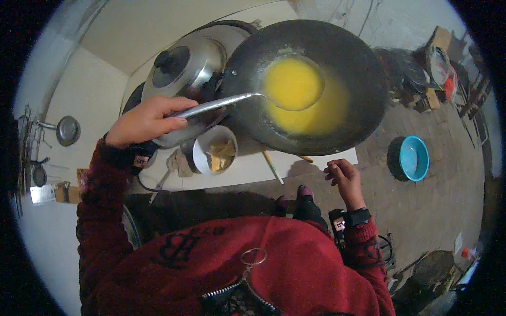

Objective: The person ladles a yellow liquid from a wok into a bowl, then moves to a table to handle a yellow sheet-like food item, tearing it into pieces and placing them into a bowl. They return to the wok to continue ladling the liquid into the bowl.

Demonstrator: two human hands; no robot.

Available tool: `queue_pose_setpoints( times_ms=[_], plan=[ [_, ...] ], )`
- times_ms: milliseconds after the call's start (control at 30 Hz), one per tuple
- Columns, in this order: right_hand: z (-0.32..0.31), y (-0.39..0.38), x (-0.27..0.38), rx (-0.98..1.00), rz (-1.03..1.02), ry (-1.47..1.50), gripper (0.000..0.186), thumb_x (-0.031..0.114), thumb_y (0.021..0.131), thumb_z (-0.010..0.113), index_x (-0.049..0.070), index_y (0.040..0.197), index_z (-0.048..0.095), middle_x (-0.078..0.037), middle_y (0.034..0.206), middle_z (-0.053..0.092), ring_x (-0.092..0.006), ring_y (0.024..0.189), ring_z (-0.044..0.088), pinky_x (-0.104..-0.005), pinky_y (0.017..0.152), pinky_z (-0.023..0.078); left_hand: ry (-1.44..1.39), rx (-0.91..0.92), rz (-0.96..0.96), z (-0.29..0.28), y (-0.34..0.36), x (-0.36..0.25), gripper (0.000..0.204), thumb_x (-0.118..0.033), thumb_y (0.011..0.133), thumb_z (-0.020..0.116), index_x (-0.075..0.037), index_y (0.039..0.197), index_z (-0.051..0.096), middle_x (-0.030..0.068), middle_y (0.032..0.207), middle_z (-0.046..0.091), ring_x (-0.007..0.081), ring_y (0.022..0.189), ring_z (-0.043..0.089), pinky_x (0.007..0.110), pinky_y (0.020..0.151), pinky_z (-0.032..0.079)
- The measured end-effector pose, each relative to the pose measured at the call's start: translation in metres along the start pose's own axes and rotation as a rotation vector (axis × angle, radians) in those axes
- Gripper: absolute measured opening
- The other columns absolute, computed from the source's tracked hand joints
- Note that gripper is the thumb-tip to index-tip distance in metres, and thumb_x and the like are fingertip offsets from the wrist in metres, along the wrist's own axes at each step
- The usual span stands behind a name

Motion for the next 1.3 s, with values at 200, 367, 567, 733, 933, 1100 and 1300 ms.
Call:
queue_pose_setpoints(
  times_ms=[200,367,567,733,933,1100,1300],
  plan=[
    [0.014,0.001,0.003,0.078,0.047,-0.022,0.017,0.017,0.092,0.050,0.003,0.097,0.058,-0.005,0.081,0.064,-0.0105,0.067,0.059,-0.0214,0.055,0.043,-0.147,-0.118,-0.134,-0.001,-0.060,0.014,0.042,-0.013,0.080,0.054,0.004,0.119,0.051,0.0089,0.092,0.060,0.0133,0.080,0.054,0.026,0.072,0.044],
    [0.027,0.000,0.006,0.128,0.039,-0.073,0.018,0.019,0.092,0.050,0.003,0.097,0.057,-0.005,0.082,0.064,-0.0105,0.067,0.059,-0.0215,0.054,0.042,0.004,-0.206,-0.233,0.010,-0.112,0.026,0.036,-0.013,0.082,0.057,0.002,0.115,0.054,0.0116,0.081,0.060,0.0159,0.069,0.055,0.028,0.065,0.045],
    [0.042,0.000,0.006,0.177,0.073,-0.098,0.018,0.018,0.092,0.051,0.002,0.097,0.057,-0.006,0.081,0.063,-0.0104,0.067,0.059,-0.0215,0.054,0.043,0.010,-0.332,-0.270,0.027,-0.171,0.044,0.037,-0.014,0.080,0.054,0.002,0.113,0.055,0.0091,0.076,0.058,0.0145,0.067,0.053,0.029,0.064,0.044],
    [0.050,-0.003,0.006,0.223,0.090,-0.090,0.017,0.016,0.092,0.050,0.001,0.097,0.057,-0.006,0.081,0.063,-0.0103,0.067,0.058,-0.0211,0.053,0.043,-0.160,-0.339,-0.347,0.051,-0.198,0.065,0.034,-0.015,0.078,0.053,0.003,0.107,0.056,0.0102,0.074,0.055,0.0141,0.068,0.052,0.028,0.066,0.042],
    [0.057,-0.004,0.008,0.235,0.087,-0.140,0.018,0.016,0.092,0.048,0.001,0.098,0.056,-0.007,0.082,0.063,-0.0107,0.067,0.058,-0.0215,0.054,0.043,-0.198,-0.269,-0.443,0.080,-0.195,0.085,0.027,-0.014,0.081,0.052,0.004,0.100,0.055,0.0130,0.074,0.054,0.0158,0.069,0.052,0.029,0.066,0.042],
    [0.058,-0.008,0.011,0.229,0.093,-0.166,0.019,0.016,0.092,0.048,0.001,0.098,0.056,-0.007,0.083,0.063,-0.0109,0.067,0.058,-0.0219,0.055,0.043,-0.198,-0.398,-0.281,0.098,-0.179,0.096,0.025,-0.012,0.081,0.053,0.003,0.100,0.055,0.0173,0.077,0.055,0.0244,0.069,0.053,0.032,0.066,0.042],
    [0.079,-0.010,0.018,0.341,0.147,-0.188,0.019,0.017,0.092,0.048,0.002,0.099,0.056,-0.007,0.086,0.064,-0.0113,0.070,0.060,-0.0223,0.057,0.045,-0.216,-0.431,-0.267,0.103,-0.172,0.102,0.028,-0.007,0.080,0.052,0.001,0.107,0.052,0.0201,0.081,0.056,0.0339,0.072,0.053,0.035,0.068,0.042]
  ],
)
Point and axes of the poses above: each hand's wrist, its own y-axis towards the middle knuckle, its own z-axis out of the palm, x = y × z, the point moved 4 cm from there along y, towards the middle knuckle
